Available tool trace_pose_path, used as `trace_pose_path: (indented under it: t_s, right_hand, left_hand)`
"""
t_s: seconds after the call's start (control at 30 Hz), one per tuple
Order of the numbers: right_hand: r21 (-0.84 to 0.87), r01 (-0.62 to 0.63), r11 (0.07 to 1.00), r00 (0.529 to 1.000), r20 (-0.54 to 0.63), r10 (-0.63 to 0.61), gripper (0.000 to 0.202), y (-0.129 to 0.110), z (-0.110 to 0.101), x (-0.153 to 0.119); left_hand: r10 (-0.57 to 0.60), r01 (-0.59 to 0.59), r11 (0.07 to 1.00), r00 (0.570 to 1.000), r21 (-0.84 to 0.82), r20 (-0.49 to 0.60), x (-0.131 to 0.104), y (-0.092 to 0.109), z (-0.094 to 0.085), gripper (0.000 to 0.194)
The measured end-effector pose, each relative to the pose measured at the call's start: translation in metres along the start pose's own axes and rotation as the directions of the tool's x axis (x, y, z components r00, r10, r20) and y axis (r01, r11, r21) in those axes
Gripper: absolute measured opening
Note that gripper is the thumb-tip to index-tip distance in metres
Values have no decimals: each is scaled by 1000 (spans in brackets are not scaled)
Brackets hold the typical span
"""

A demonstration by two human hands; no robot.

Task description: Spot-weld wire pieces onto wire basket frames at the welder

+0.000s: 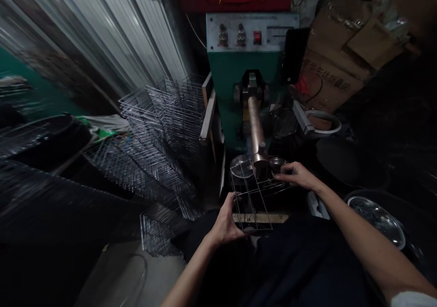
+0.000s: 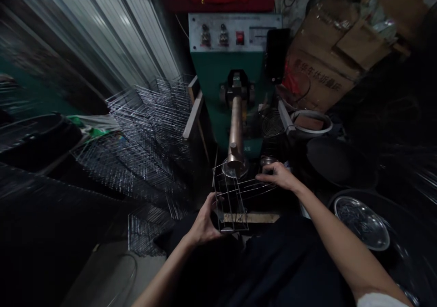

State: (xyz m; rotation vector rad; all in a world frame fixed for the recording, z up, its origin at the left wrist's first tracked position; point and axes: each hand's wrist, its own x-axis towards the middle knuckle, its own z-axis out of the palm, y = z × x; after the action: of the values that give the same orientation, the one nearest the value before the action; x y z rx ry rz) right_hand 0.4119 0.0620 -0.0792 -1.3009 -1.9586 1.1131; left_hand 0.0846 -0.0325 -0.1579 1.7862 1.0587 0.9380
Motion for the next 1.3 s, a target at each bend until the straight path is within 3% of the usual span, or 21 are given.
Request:
trace_pose_path:
  t_s: [0.23,0.97,1.03,1.13,1.23,1.3]
  right_hand:
    - [13,-62,998,998,-2,62,56,1,-2,8]
    - [-41,-27,999,998,-66,24,52,6,-3,15]
    - [-55,20,998,991,-130,-27,48,6,-2,9]
    - [-150,163,975,949,-247,-197,39,6,-3,-6]
    - [-367,224,903,916,-237,-323,35,12,0,-24]
    - [-482,199,853,914,-224,-339,36,20,6,-32]
  left_hand:
    - [-36,36,999,999,-3,-10,7,-9,2,121]
    - [94,-94,996,995,1,-15,22,-1,-4,99]
    - [77,-77,997,997,-21,0,22,-1,-5,101]
    - [59,-59,998,998,-10,10,20,-3,-5,108]
    - [52,-52,999,999,12,0,19,-4,-5,108]
    - [41,-41,999,999,2,-4,19,-5,-5,106]
